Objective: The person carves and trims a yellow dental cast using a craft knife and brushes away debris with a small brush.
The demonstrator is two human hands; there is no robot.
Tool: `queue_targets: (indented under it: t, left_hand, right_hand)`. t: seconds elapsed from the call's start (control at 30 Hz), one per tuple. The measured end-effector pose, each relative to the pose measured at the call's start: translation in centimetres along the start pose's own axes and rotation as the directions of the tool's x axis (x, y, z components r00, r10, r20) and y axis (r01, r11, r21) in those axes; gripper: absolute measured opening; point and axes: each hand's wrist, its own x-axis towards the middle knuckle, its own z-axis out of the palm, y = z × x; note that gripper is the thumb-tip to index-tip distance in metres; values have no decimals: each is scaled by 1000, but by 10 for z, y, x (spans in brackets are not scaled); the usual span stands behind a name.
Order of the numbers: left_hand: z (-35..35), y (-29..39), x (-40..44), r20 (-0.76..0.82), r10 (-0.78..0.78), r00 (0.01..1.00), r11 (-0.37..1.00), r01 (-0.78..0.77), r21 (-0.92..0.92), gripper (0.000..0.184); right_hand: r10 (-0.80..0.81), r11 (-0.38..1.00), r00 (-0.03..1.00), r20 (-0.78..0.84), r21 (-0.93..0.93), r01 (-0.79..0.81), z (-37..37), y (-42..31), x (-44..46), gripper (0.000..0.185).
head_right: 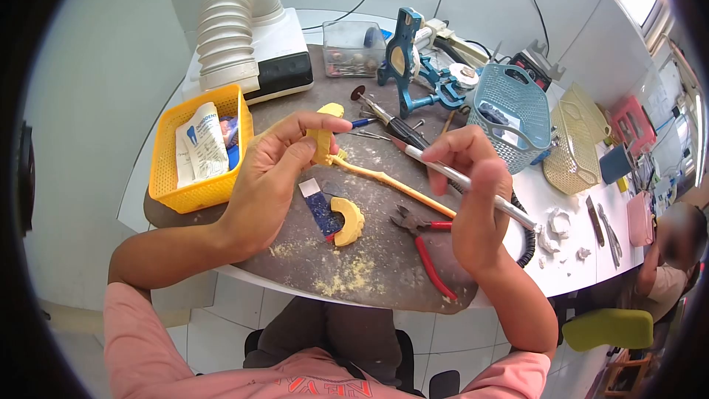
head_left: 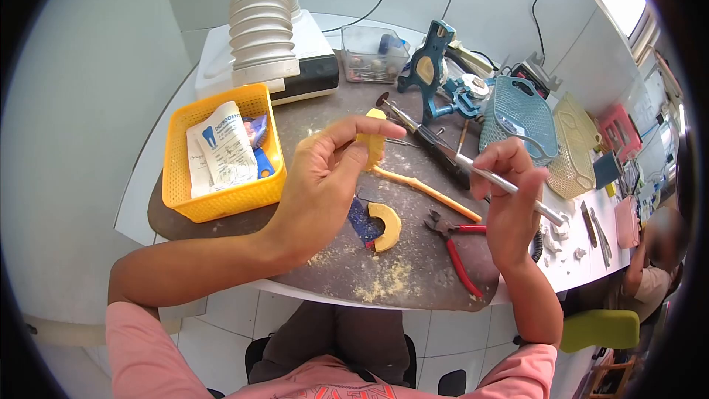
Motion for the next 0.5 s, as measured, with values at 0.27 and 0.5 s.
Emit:
queue_targets:
  t: [0.27, 0.5]
  left_hand:
    - [5, 5, 1, 23, -19, 1000, 995, 17, 101, 23]
    - [7, 10, 1, 113, -89, 990, 995, 82, 59, 25]
  right_hand:
    - [73, 981, 995, 66, 173, -84, 6, -2, -4, 32]
    - [36, 960, 983, 180, 269, -84, 11, 0, -7, 31]
